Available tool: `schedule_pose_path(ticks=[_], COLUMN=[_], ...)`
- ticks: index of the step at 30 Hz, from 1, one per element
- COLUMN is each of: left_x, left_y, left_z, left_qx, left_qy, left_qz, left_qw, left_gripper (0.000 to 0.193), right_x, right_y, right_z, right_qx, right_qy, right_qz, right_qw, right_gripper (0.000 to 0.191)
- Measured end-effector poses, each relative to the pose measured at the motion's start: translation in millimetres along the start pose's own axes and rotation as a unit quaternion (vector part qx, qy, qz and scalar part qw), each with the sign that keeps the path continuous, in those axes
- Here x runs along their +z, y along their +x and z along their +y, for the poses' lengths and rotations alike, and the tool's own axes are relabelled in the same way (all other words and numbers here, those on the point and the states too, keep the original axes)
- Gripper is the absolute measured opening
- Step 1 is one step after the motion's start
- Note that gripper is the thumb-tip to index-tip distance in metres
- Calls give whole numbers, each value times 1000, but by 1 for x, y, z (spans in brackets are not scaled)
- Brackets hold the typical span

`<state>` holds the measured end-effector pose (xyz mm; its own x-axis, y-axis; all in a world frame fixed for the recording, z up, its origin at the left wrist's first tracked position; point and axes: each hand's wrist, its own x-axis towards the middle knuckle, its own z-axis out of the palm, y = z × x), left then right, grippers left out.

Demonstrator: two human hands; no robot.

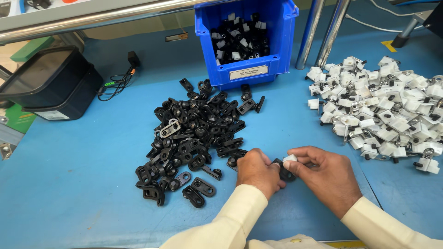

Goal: The person picks black plastic bracket links one at a time from a pile on the workbench, presses a white plastic insert into each link by hand, and places the assembled part aside. They repeat this hand-assembly cycle continuously across the workbench.

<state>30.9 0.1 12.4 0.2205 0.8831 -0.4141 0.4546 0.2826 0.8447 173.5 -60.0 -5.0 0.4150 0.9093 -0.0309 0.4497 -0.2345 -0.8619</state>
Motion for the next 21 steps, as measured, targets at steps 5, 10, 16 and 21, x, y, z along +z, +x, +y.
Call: schedule_pose_path(ticks=[5,10,16,21], left_x=[-1,-3,0,0], left_y=[0,-3,-10,-8], left_z=[9,11,12,16], left_qx=[15,36,-7,33], left_qy=[118,134,38,213], left_qz=[-15,-27,-5,-7], left_qw=[993,990,999,976], left_gripper=[15,15,14,26], right_x=[0,0,1,3], right_y=[0,-6,-6,-9], right_z=[0,-1,-3,1], right_qx=[-9,-41,-43,-170], right_qy=[-74,-32,-101,-163], right_qz=[-3,17,19,40], right_qw=[997,998,994,971], right_gripper=[33,32,38,36])
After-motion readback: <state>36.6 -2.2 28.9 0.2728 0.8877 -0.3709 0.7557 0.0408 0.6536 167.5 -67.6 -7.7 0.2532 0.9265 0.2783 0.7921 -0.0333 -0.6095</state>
